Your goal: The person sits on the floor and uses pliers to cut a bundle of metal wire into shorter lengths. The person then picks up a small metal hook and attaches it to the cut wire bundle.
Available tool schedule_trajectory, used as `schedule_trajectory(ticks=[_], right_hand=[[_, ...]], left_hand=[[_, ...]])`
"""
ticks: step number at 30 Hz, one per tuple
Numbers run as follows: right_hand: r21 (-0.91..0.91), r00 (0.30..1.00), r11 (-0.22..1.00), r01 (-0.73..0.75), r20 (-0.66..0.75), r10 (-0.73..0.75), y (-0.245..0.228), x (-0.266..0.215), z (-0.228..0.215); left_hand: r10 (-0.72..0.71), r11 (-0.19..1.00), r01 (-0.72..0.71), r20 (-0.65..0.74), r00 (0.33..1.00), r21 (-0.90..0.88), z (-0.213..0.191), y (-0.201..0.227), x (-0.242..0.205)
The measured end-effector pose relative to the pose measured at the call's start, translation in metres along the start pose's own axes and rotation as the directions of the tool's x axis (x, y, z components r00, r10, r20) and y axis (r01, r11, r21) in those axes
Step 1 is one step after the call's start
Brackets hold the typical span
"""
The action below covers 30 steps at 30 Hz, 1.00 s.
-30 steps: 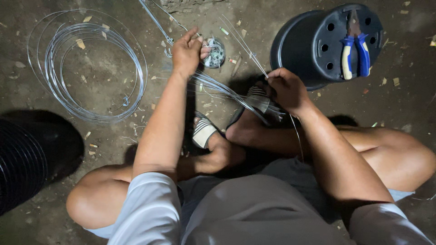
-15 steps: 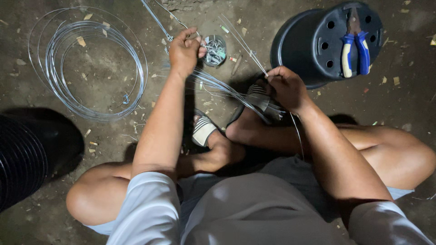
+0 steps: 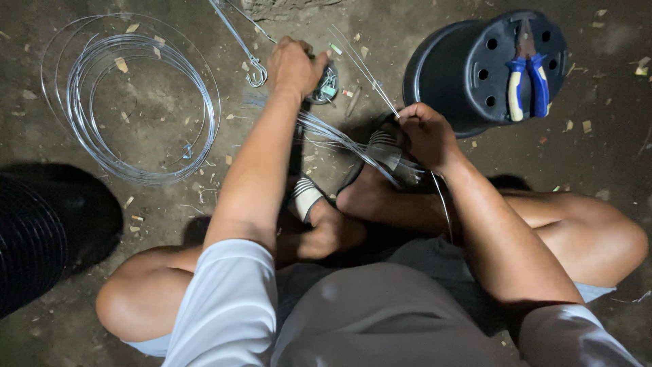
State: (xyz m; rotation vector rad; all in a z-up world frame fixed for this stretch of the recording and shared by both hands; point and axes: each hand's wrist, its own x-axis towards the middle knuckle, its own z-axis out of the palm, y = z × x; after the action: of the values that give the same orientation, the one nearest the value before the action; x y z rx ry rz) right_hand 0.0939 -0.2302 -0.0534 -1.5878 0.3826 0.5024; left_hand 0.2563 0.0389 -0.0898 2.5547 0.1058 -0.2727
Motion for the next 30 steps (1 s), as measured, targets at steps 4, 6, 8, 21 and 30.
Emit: schedule_trajectory(ticks=[4,6,8,21,30], right_hand=[[-0.025,0.999,0.999,0.037,-0.015,-0.038,-0.007,-0.001,0.003],[-0.072,0.997,0.996,0.059,-0.036,-0.062,-0.011,-0.002,0.002],[-0.144,0.993,0.984,0.100,-0.050,-0.109,-0.015,-0.004,0.002],[0.022,0.992,0.996,0.081,-0.099,-0.079,-0.069,-0.044,0.024],[0.120,0.979,0.978,0.171,0.090,-0.182,-0.098,-0.098,0.047]], left_hand=[[-0.077,0.985,0.094,0.123,0.989,-0.142,0.025,-0.015,0.019],[-0.022,0.943,0.036,0.044,0.999,-0.332,0.034,-0.023,0.028],[0.023,0.891,-0.035,-0.033,0.999,-0.453,0.035,-0.033,0.034],[0.097,0.077,0.123,0.130,0.987,-0.989,-0.106,-0.036,-0.060],[-0.102,-0.070,-0.058,-0.051,0.994,-0.996,-0.156,-0.014,-0.120]])
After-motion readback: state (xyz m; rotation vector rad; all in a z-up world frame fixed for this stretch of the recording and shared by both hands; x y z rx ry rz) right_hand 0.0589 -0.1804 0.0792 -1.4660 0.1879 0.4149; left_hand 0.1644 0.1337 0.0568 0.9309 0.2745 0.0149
